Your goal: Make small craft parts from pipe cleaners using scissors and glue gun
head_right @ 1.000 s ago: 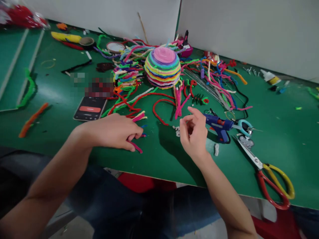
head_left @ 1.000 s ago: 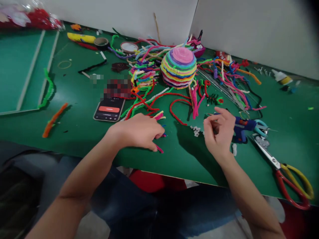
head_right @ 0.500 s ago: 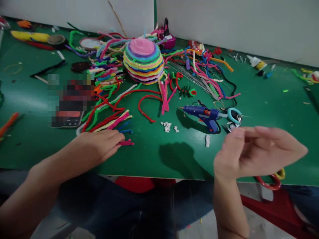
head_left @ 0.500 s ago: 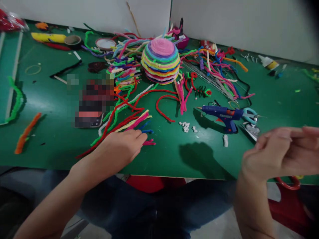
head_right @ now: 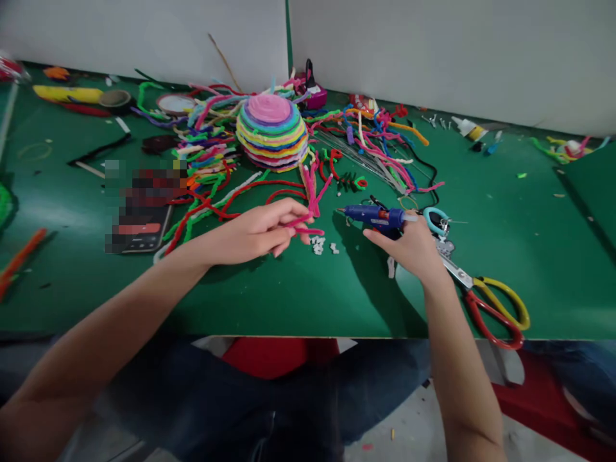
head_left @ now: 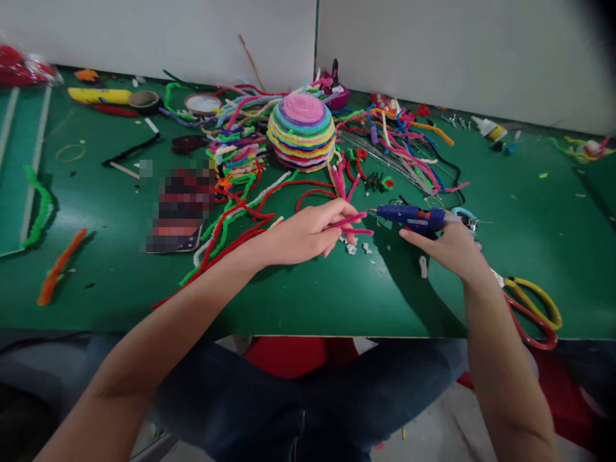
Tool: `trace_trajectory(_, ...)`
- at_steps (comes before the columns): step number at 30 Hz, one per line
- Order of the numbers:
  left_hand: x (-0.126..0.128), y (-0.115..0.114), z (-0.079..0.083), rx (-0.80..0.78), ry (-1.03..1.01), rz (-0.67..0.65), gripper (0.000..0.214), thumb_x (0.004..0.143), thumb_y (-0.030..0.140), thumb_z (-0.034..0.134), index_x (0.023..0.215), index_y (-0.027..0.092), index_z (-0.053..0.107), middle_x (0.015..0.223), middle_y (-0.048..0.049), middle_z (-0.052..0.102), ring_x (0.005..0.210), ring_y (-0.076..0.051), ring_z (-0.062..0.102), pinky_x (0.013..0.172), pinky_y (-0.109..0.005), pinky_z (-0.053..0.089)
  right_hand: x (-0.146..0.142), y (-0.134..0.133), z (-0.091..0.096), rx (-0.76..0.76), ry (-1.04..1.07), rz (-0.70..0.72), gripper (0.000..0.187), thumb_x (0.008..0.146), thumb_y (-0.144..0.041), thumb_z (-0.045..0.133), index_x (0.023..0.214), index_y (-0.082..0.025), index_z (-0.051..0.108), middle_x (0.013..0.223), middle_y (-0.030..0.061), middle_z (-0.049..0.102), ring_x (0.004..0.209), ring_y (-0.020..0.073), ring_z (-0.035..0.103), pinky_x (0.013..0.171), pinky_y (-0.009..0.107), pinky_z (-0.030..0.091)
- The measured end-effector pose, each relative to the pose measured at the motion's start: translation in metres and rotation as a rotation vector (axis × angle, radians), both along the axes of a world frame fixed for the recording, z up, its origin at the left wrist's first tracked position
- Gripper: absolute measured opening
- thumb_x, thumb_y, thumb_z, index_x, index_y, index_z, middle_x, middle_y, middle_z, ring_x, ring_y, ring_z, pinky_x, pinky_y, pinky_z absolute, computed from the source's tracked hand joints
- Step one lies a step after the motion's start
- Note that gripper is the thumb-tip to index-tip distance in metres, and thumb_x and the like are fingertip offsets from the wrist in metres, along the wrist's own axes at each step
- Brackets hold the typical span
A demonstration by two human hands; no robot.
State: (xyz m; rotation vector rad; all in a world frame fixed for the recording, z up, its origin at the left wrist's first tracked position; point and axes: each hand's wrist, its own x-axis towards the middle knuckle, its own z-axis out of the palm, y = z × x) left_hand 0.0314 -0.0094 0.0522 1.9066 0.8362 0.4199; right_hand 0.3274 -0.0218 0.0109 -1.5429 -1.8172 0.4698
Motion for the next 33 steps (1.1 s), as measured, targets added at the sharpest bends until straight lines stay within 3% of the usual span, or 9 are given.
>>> trace_trajectory(3,0.006,0.012,-0.010,0.006,-0.044,0.095,0.028,0.089,0.021,0.033,0.108,0.016,0.053,0.091,-0.0044,0.064,0.071,-0.010,0.056,0.062,-0.022,0.042,-0.008,0.021,0.005,-0.058,-0.152,0.084,0.020,0.065,-0.036,0.075,0.065,-0.021,0.061,0.062,0.0012,0.052,0.056,0.0130,0.045,0.047,0.025,0.032)
trace_trajectory(5,0.002,0.013,-0.016,0.036,0.004,0.137,0.027,0.091,0.030,0.034,0.098,0.016,0.056,0.085,-0.0029,0.062,0.073,-0.012,0.056,0.062,-0.023,0.042,-0.012,0.024,0.008,-0.108,-0.123,0.108,0.018,0.071,-0.035,0.071,0.065,-0.021,0.061,0.057,-0.0001,0.051,0.050,0.0111,0.044,0.043,0.024,0.030)
trace_trajectory(9,-0.009,0.013,-0.024,0.114,0.016,0.315,0.028,0.092,0.039,0.035,0.080,0.018,0.049,0.066,0.0007,0.051,0.062,-0.011,0.050,0.057,-0.023,0.039,-0.018,0.022,0.015,-0.220,0.172,0.010,0.023,0.082,-0.040,0.058,0.068,-0.021,0.061,0.051,0.0002,0.051,0.041,0.0096,0.043,0.037,0.025,0.029)
trace_trajectory(11,-0.011,0.015,-0.027,0.111,-0.061,0.432,0.032,0.093,0.042,0.031,0.075,0.019,0.043,0.064,0.0013,0.046,0.059,-0.010,0.047,0.056,-0.023,0.038,-0.024,0.021,0.023,-0.262,0.367,-0.036,0.025,0.085,-0.040,0.052,0.072,-0.021,0.061,0.056,0.0024,0.056,0.041,0.0099,0.046,0.035,0.025,0.030)
trace_trajectory(14,-0.012,0.019,-0.030,0.074,-0.118,0.501,0.037,0.094,0.046,0.027,0.069,0.019,0.036,0.061,0.0026,0.039,0.054,-0.008,0.042,0.053,-0.023,0.035,-0.037,0.021,0.034,-0.307,0.531,-0.030,0.021,0.084,-0.036,0.054,0.071,-0.020,0.060,0.067,0.0053,0.063,0.041,0.0086,0.047,0.034,0.025,0.029)
trace_trajectory(18,-0.013,0.020,-0.030,0.039,-0.163,0.453,0.036,0.094,0.043,0.027,0.067,0.019,0.033,0.059,0.0037,0.033,0.051,-0.007,0.035,0.051,-0.023,0.032,-0.056,0.018,0.035,-0.297,0.681,0.066,0.013,0.076,-0.032,0.063,0.073,-0.021,0.056,0.078,0.0053,0.067,0.040,0.0063,0.041,0.035,0.025,0.026)
trace_trajectory(22,-0.013,0.015,-0.028,0.022,-0.182,0.396,0.036,0.093,0.038,0.031,0.063,0.019,0.036,0.055,0.0043,0.031,0.049,-0.008,0.032,0.049,-0.023,0.029,-0.065,0.011,0.019,-0.287,0.832,0.066,0.012,0.069,-0.027,0.067,0.074,-0.022,0.057,0.067,0.0008,0.063,0.036,0.0052,0.034,0.037,0.027,0.024)
trace_trajectory(27,-0.011,0.004,-0.022,0.000,-0.177,0.363,0.032,0.093,0.038,0.032,0.075,0.018,0.050,0.053,0.0054,0.028,0.046,-0.008,0.029,0.046,-0.024,0.026,-0.064,0.003,0.003,-0.271,0.741,0.057,0.013,0.067,-0.026,0.072,0.066,-0.020,0.061,0.054,-0.0027,0.057,0.038,0.0073,0.039,0.037,0.026,0.028)
trace_trajectory(33,-0.009,0.001,-0.023,0.029,-0.137,0.286,0.029,0.093,0.036,0.035,0.075,0.018,0.047,0.058,0.0047,0.036,0.049,-0.007,0.033,0.047,-0.022,0.028,-0.071,-0.001,-0.003,-0.355,0.699,0.022,0.015,0.064,-0.025,0.074,0.060,-0.020,0.061,0.053,-0.0036,0.058,0.039,0.0076,0.043,0.038,0.024,0.032)
